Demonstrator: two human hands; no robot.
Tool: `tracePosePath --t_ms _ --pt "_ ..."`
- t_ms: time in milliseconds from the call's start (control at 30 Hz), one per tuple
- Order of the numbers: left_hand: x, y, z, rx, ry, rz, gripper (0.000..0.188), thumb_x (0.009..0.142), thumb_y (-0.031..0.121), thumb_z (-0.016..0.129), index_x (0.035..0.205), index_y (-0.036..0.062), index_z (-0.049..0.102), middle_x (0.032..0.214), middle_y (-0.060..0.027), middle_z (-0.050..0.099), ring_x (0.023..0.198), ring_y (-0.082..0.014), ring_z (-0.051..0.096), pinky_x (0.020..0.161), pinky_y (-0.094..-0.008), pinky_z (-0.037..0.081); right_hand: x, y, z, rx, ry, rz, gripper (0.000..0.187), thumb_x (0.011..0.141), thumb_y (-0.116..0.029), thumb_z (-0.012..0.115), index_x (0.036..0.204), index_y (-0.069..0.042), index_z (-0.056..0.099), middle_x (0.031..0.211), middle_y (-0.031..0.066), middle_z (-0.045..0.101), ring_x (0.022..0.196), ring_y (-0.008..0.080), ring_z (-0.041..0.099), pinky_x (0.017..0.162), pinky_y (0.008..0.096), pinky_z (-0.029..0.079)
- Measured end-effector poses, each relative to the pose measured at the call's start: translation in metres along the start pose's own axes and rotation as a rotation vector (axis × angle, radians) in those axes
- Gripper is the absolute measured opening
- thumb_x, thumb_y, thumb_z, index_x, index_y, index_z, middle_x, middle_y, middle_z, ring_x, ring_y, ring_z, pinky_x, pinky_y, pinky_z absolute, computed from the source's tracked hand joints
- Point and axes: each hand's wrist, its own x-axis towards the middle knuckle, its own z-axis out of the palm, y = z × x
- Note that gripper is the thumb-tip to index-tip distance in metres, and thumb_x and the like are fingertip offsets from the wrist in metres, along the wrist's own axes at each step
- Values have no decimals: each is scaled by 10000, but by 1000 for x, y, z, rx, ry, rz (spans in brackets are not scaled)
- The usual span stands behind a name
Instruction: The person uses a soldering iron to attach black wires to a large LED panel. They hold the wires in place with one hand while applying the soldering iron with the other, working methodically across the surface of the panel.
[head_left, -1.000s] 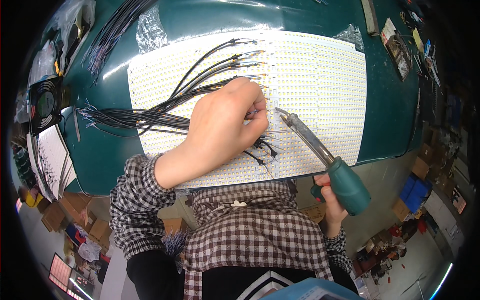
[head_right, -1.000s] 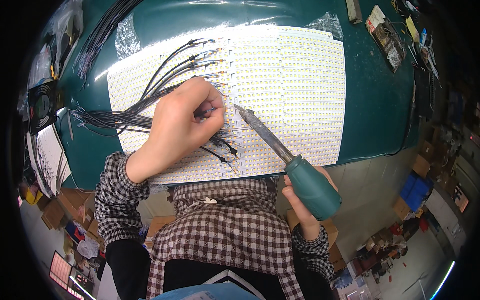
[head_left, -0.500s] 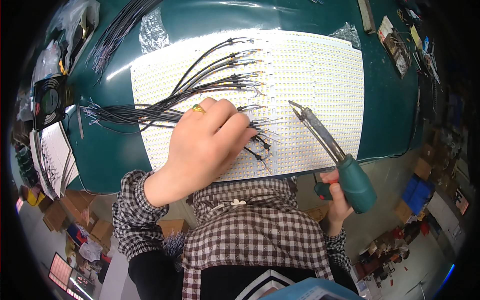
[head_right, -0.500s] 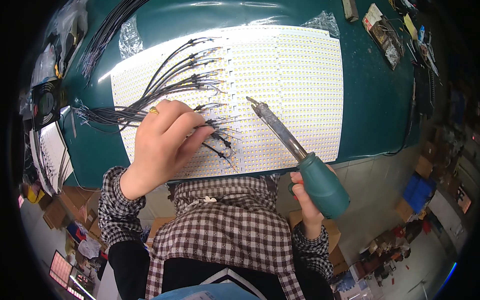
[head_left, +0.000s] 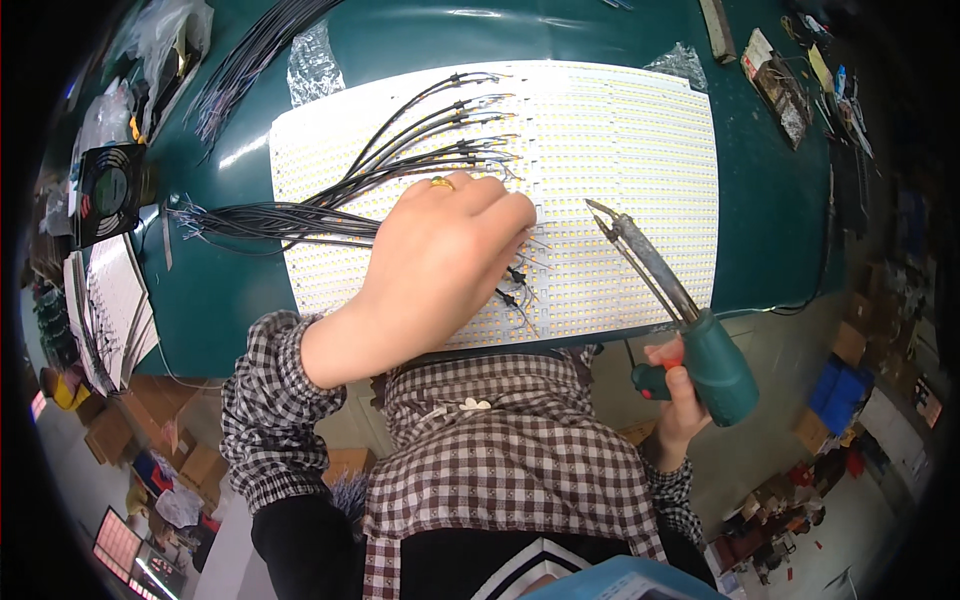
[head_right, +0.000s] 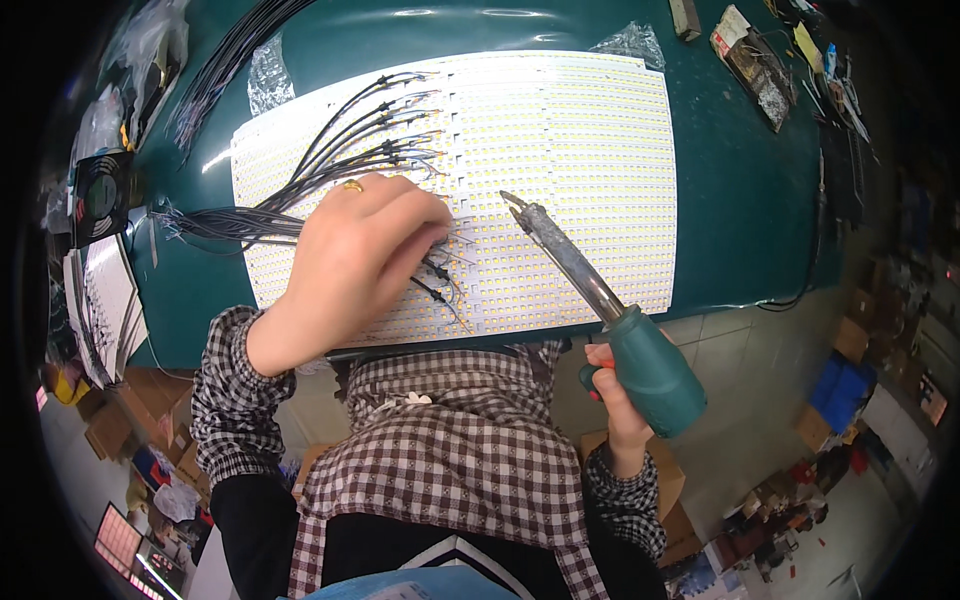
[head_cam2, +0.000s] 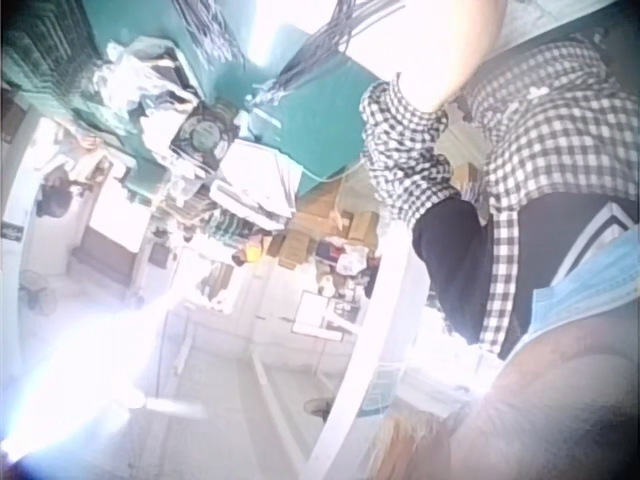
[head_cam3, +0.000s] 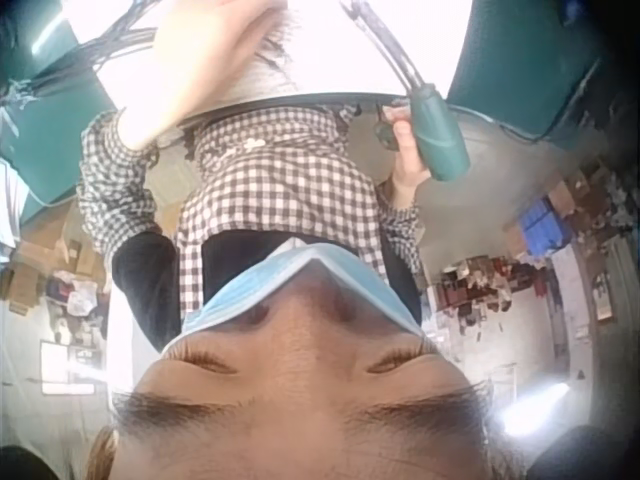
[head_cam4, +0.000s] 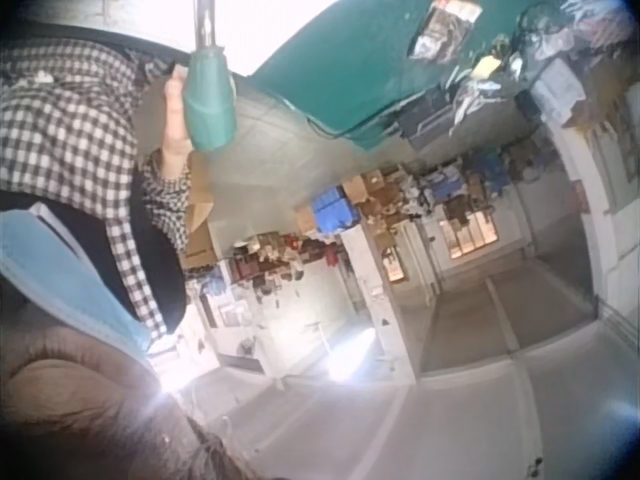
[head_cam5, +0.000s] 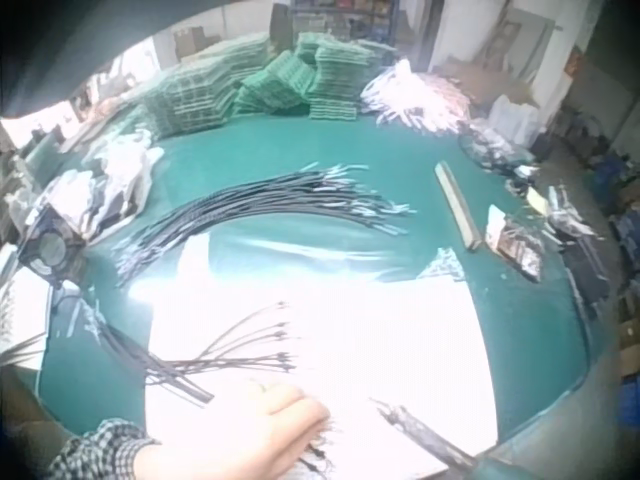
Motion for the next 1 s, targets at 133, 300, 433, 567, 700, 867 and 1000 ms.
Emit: tracePosePath --t_ms 133,300,433,567,700,867,1000 --pt "5 -3 -2 -165 -51 -129 87 856 78 725 881 25 660 825 -136 682 785 -347 672 698 -445 521 -1 -2 -1 43 11 43 463 942 -210 687 1235 136 597 913 171 675 825 272 686 796 455 623" --pt "10 -7 5 -214 -99 -252 88 847 74 698 838 5 644 799 -150 688 768 -363 677 692 -468 524 -2 1 -2 62 -29 45 485 941 -215 689 1254 139 583 936 176 674 834 272 685 814 467 618" --pt "7 -6 6 -177 -70 -197 92 837 77 706 835 13 639 782 -143 671 738 -356 664 680 -467 512 -4 0 -5 24 -23 45 482 940 -208 684 1265 133 587 956 185 688 835 281 698 813 452 613" --pt "5 -6 6 -122 -33 -92 99 824 76 721 834 41 629 767 -123 644 708 -332 642 672 -458 471 -3 -1 -4 -14 -30 56 474 933 -202 678 1261 129 596 971 198 707 839 292 712 807 420 601" --pt "1 -1 7 37 -9 -83 114 815 74 733 837 57 622 770 -101 636 708 -315 634 671 -446 447 -2 -4 1 9 3 78 451 927 -206 675 1223 129 623 957 205 723 845 295 714 802 406 590" --pt "-8 -11 10 -187 -32 -241 99 820 61 726 851 50 633 786 -100 655 722 -312 654 675 -445 461 -1 -9 6 8 37 126 425 916 -231 681 1145 127 661 952 213 733 839 293 713 797 402 587" --pt "-6 -9 13 -178 -5 -247 76 823 55 719 837 51 644 771 -100 664 714 -308 663 669 -447 465 1 -14 10 -15 48 166 431 908 -254 691 1113 124 672 948 217 734 835 293 712 797 396 586"
